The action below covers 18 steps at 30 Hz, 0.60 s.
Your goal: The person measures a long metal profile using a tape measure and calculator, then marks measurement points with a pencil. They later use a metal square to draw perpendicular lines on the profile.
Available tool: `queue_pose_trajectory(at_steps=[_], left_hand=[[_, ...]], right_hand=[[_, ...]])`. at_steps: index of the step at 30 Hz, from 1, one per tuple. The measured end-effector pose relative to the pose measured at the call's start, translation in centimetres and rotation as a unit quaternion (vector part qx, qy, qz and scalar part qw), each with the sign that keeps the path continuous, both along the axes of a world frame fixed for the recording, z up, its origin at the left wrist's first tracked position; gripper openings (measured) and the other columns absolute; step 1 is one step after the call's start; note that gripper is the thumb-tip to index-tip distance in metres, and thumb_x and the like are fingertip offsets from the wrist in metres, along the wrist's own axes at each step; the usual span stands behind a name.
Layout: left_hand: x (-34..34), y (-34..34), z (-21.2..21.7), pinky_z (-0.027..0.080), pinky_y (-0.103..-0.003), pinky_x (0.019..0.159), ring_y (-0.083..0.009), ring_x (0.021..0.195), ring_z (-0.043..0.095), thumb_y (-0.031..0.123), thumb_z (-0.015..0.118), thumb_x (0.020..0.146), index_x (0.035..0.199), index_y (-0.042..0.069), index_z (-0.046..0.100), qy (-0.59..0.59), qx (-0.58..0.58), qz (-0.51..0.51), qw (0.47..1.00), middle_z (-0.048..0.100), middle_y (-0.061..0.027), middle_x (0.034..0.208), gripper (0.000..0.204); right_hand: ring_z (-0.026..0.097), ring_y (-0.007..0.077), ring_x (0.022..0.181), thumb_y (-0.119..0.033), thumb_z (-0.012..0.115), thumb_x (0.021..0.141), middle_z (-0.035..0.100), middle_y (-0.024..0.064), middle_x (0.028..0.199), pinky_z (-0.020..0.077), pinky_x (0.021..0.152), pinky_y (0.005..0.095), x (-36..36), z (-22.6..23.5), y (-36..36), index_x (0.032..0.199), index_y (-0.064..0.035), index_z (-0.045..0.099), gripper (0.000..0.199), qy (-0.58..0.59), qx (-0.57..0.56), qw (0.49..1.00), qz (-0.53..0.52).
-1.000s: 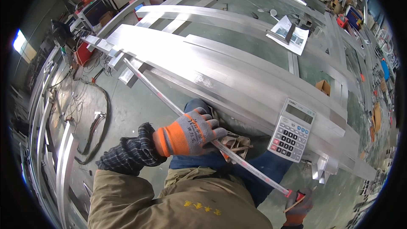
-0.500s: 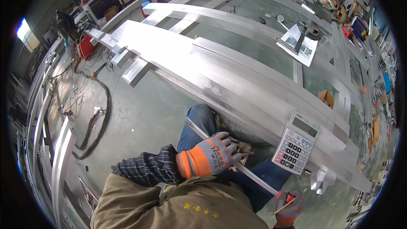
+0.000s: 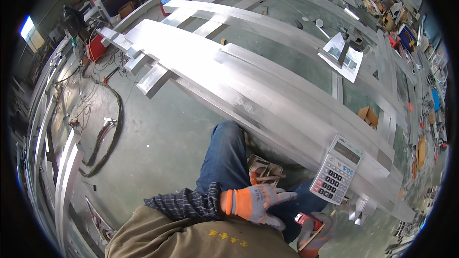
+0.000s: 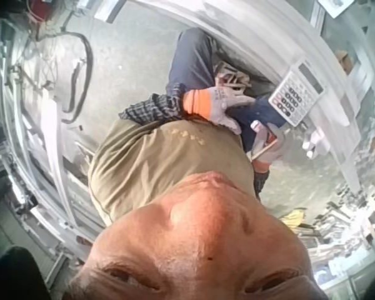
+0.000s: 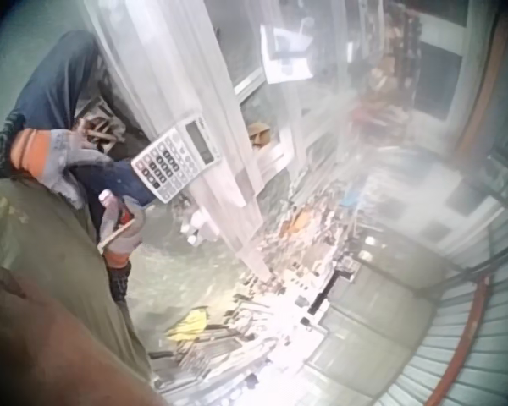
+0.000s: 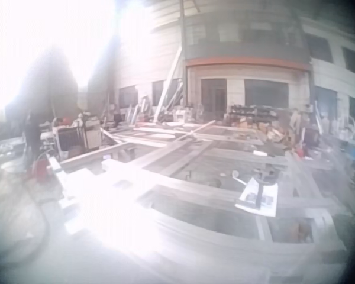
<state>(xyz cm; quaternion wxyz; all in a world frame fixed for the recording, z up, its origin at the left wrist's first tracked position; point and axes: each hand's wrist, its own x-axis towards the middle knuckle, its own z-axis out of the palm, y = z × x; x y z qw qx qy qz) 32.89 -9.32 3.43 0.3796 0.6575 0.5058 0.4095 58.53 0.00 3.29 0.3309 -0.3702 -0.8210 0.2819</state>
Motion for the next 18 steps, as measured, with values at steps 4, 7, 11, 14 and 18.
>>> queue_pose_trajectory(at_steps=[4,7,11,14,18], left_hand=[[1.3,-0.7,-1.9,0.046,-0.039,0.106,-0.0295,0.128,0.057,0.034,0.081,0.087,0.159,0.003,0.022,-0.216,-0.041,-0.016,0.975,0.055,-0.021,0.141,0.098],[0.5,-0.7,-1.9,0.046,-0.032,0.104,-0.0177,0.124,0.055,0.025,0.076,0.094,0.161,0.004,0.015,-0.345,-0.087,-0.007,0.935,0.054,-0.0106,0.141,0.093],[-0.5,-2.1,-2.2,0.044,-0.032,0.106,-0.0145,0.125,0.052,0.018,0.074,0.096,0.159,0.003,0.022,-0.426,-0.074,0.026,0.901,0.053,-0.0079,0.143,0.083],[-0.9,-3.1,-3.0,0.043,-0.032,0.108,-0.0145,0.125,0.052,0.019,0.074,0.096,0.157,0.002,0.028,-0.425,-0.073,0.057,0.9,0.054,-0.0079,0.142,0.078],[-0.3,-4.2,-4.6,0.043,-0.032,0.109,-0.0152,0.124,0.053,0.023,0.074,0.096,0.154,0.001,0.033,-0.413,-0.117,0.1,0.898,0.056,-0.0087,0.139,0.075]], right_hand=[[0.064,0.0327,0.095,-0.031,0.071,0.091,0.062,0.0208,0.105,0.0527,0.086,0.0408,-5.0,0.3,-0.7,0.105,-0.0001,0.052,0.038,0.093,-0.03,0.991,0.093],[0.068,0.0347,0.1,-0.03,0.073,0.091,0.065,0.0243,0.112,0.0561,0.087,0.042,-7.1,0.1,-0.2,0.105,-0.0002,0.052,0.039,0.096,-0.039,0.983,0.15],[0.071,0.036,0.098,-0.018,0.07,0.093,0.066,0.026,0.116,0.0589,0.085,0.0396,-9.4,-0.1,-0.6,0.104,-0.0003,0.053,0.027,0.105,-0.089,0.97,0.202],[0.072,0.0351,0.096,-0.012,0.07,0.091,0.068,0.0252,0.113,0.0582,0.085,0.0396,-10.0,-0.8,-0.7,0.107,-0.0008,0.054,0.025,0.073,-0.064,0.969,0.226],[0.071,0.0355,0.097,-0.007,0.069,0.09,0.069,0.0222,0.111,0.0577,0.083,0.0399,-10.6,-0.2,-0.8,0.108,-0.0028,0.056,0.022,0.019,-0.079,0.967,0.24]])
